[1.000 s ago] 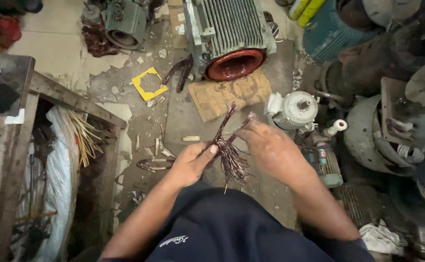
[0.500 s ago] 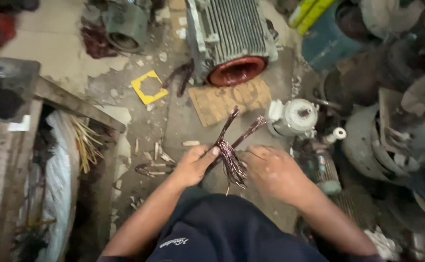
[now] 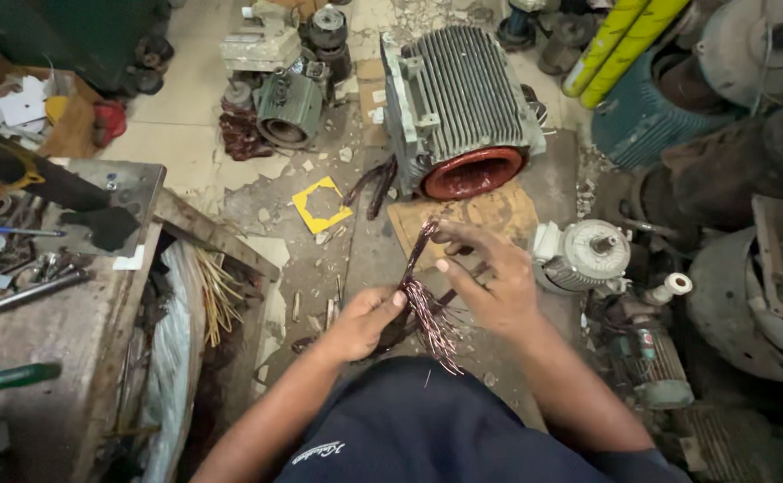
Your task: The person sits in a workshop and pulls apart bundles of enameled copper wire taken from an electric motor stator, separating individual strands by hand and letting them hang from the bundle. The separated wires accumulate in the person's hands as the motor housing sits on the floor nearby.
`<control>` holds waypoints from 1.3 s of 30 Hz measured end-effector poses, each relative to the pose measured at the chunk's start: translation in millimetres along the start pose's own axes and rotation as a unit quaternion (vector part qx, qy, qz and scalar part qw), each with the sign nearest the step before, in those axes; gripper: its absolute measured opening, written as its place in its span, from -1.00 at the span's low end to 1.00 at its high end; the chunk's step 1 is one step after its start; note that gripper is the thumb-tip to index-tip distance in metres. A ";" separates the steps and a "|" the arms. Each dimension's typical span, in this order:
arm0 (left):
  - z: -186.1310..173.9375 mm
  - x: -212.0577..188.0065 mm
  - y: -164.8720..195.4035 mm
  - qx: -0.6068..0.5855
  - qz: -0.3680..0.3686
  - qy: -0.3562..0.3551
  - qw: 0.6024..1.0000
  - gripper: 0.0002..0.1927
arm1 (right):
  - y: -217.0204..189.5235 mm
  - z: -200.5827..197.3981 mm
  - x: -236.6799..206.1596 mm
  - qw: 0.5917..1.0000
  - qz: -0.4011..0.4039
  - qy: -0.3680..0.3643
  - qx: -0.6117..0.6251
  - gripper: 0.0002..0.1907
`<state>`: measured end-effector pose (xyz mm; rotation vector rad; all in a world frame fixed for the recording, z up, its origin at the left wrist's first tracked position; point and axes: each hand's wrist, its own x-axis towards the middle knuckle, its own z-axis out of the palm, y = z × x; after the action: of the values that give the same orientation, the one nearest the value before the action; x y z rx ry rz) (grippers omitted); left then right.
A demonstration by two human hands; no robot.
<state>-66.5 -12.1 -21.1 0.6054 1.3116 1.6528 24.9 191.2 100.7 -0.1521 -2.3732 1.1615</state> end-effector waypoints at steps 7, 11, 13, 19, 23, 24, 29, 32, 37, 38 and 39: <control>-21.0 0.0 7.0 -0.003 -0.008 -0.023 1.000 -0.54 | 16.5 20.0 4.7 0.981 0.030 0.022 0.192 -0.71; -25.9 -2.0 4.2 -0.046 -0.026 -0.038 0.998 -0.56 | 28.9 25.7 -3.3 0.938 0.068 0.014 0.338 -0.72; -25.5 -4.0 3.6 -0.018 -0.022 -0.043 0.999 -0.55 | 27.0 28.7 -7.9 0.927 0.081 0.036 0.365 -0.72; -18.5 -8.4 9.6 0.040 0.042 -0.058 0.997 -0.54 | -2.9 6.8 -10.6 0.991 -0.075 -0.010 -0.113 -0.60; -9.1 -14.5 2.2 0.040 0.020 -0.026 0.999 -0.57 | -20.3 2.1 -18.2 0.987 -0.100 -0.020 -0.124 -0.42; -7.4 -16.6 -0.8 0.045 -0.002 -0.011 0.999 -0.57 | -21.1 1.2 -18.5 0.992 -0.104 -0.021 -0.074 -0.43; -2.7 -24.4 -9.6 0.026 -0.007 -0.024 0.999 -0.58 | -19.5 -5.5 -21.9 0.998 -0.007 -0.063 0.015 -0.39; 3.4 -21.7 -9.0 -0.007 -0.014 -0.038 0.999 -0.56 | -18.5 -11.3 -22.8 0.997 -0.015 -0.077 0.028 -0.36; 4.6 -24.6 -4.7 0.013 0.021 -0.053 0.998 -0.54 | -20.8 -9.5 -28.6 0.998 -0.026 -0.053 0.030 -0.38; 3.7 -26.0 -4.4 0.016 0.006 -0.051 0.999 -0.54 | -21.6 -8.1 -30.2 0.998 -0.023 -0.047 0.025 -0.38; 2.9 -27.0 -4.1 0.020 -0.008 -0.048 0.999 -0.54 | -22.3 -7.5 -31.8 0.999 -0.016 -0.046 0.023 -0.39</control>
<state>-50.2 -34.1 -19.8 0.6875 1.2793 1.5696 58.7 172.7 109.7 -0.0450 -2.4167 1.2310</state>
